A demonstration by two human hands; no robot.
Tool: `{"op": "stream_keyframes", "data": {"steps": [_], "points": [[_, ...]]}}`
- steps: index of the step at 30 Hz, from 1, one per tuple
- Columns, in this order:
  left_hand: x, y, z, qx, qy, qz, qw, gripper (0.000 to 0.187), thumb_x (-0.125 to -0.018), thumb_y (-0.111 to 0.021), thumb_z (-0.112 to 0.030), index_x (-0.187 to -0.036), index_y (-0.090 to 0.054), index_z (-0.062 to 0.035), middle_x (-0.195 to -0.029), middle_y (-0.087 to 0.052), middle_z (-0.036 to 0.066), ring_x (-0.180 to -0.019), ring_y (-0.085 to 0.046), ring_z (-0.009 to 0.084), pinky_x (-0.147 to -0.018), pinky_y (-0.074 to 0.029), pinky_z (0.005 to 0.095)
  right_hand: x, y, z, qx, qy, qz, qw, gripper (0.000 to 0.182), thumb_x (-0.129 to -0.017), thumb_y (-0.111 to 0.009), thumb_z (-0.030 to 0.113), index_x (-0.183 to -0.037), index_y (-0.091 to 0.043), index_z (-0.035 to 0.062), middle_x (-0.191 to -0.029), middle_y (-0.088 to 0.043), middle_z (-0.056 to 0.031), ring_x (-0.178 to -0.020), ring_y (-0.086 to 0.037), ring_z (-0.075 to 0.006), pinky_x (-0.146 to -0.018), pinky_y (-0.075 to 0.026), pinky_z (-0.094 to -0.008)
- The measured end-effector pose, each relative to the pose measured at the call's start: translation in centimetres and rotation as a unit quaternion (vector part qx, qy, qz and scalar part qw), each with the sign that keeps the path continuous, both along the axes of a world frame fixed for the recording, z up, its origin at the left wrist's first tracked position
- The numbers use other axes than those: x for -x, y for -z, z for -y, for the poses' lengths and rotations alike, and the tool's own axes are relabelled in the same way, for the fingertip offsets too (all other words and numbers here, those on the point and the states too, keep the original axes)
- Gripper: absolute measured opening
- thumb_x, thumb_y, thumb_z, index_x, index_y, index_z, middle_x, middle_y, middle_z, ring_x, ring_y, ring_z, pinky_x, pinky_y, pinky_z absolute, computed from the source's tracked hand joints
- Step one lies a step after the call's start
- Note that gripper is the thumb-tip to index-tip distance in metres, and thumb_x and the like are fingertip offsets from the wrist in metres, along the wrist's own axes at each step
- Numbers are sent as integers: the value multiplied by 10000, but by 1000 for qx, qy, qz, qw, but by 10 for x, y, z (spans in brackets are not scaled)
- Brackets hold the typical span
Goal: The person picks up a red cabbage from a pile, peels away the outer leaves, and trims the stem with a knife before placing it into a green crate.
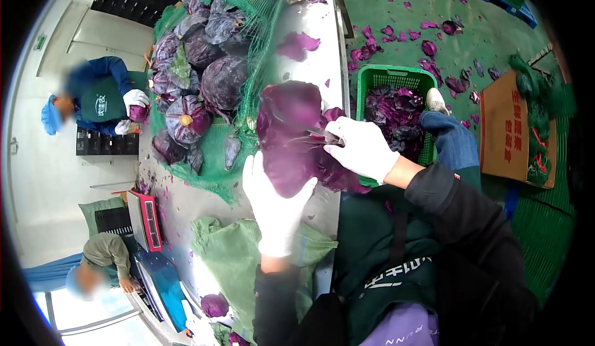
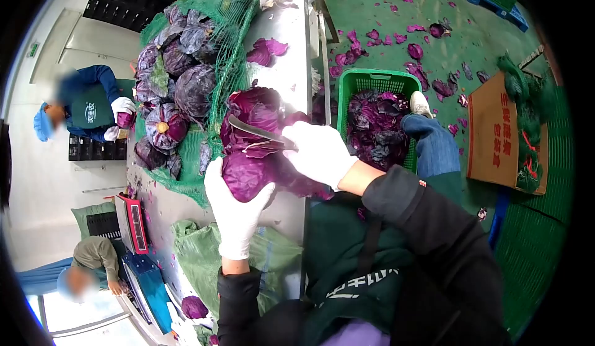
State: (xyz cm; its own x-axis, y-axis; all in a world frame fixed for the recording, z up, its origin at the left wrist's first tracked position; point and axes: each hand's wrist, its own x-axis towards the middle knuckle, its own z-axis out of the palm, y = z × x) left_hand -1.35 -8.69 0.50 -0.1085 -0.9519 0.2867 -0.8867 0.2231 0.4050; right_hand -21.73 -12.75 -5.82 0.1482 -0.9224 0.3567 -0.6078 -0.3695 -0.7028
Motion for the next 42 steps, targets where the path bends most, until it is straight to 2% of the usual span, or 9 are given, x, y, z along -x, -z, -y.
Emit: {"op": "stream_keyframes", "data": {"steps": [7,15,20,23,26,31,33,40,42], "points": [[-48,16,-25,-59,-5,-226,972,876,-726,-838,-194,-1458,-389,-22,-1421,-450,145,-1321,-446,290,-1152,-322,408,18,12,25,-79,10,-17,997,239,-827,-688,253,-1025,-661,121,-899,-640,-112,-798,-657,-331,-720,-534,-426],[-45,13,-31,-214,-129,-679,690,633,-928,-685,-265,-1458,-397,-71,-1432,-467,143,-1315,-483,298,-1082,-444,497,115,17,63,-23,211,-125,969,277,-837,-636,196,-1097,-653,102,-1067,-628,-142,-948,-643,-350,-809,-536,-446],[-28,10,-26,-357,-165,-735,553,677,-935,-673,-398,-1473,-378,-113,-1457,-450,170,-1289,-521,369,-913,-536,641,41,-12,-2,52,-66,55,995,419,-829,-735,247,-1208,-638,95,-1068,-602,-116,-811,-610,-246,-743,-532,-354],[-26,-2,-31,-422,-181,-752,473,681,-935,-670,-412,-1481,-369,-140,-1470,-439,150,-1263,-539,360,-921,-543,597,1,-23,-52,-190,-175,154,954,743,-810,-798,412,-1442,-515,142,-1387,-541,-114,-809,-613,-153,-672,-528,-270],[-28,-18,-42,-455,-241,-694,503,721,-944,-672,-362,-1532,-300,-174,-1466,-440,111,-1214,-563,324,-933,-540,541,-13,-13,-62,-254,-105,203,940,749,-827,-776,424,-1461,-495,141,-1342,-573,-121,-820,-620,-152,-726,-525,-266],[0,-9,-64,-271,-52,-448,850,954,-873,-770,-196,-1581,-144,-68,-1404,-438,129,-1174,-531,249,-992,-476,376,-4,-13,-44,-405,-95,287,863,643,-903,-692,477,-1397,-561,86,-1165,-685,-174,-984,-657,-206,-913,-502,-319],[-7,3,-64,-133,-55,-13,990,1075,-750,-866,-149,-1558,-171,-12,-1402,-431,162,-1225,-502,255,-1057,-427,387,-2,-10,-40,-402,-83,236,881,595,-956,-617,486,-1375,-577,67,-1165,-690,-175,-1022,-660,-209,-914,-496,-308],[10,7,-30,-163,15,-318,934,1020,-688,-897,-96,-1498,-283,-23,-1387,-453,141,-1254,-497,247,-1065,-435,377,7,25,-33,74,-53,0,996,464,-1022,-490,330,-1420,-515,93,-864,-622,-192,-789,-626,-335,-670,-518,-421],[6,8,-28,-179,16,-369,912,1000,-699,-885,-74,-1498,-286,-32,-1389,-455,137,-1251,-502,239,-1059,-444,370,18,-2,-44,-57,-76,29,995,487,-1027,-475,320,-1452,-471,82,-821,-625,-174,-715,-630,-321,-626,-518,-402]]}}
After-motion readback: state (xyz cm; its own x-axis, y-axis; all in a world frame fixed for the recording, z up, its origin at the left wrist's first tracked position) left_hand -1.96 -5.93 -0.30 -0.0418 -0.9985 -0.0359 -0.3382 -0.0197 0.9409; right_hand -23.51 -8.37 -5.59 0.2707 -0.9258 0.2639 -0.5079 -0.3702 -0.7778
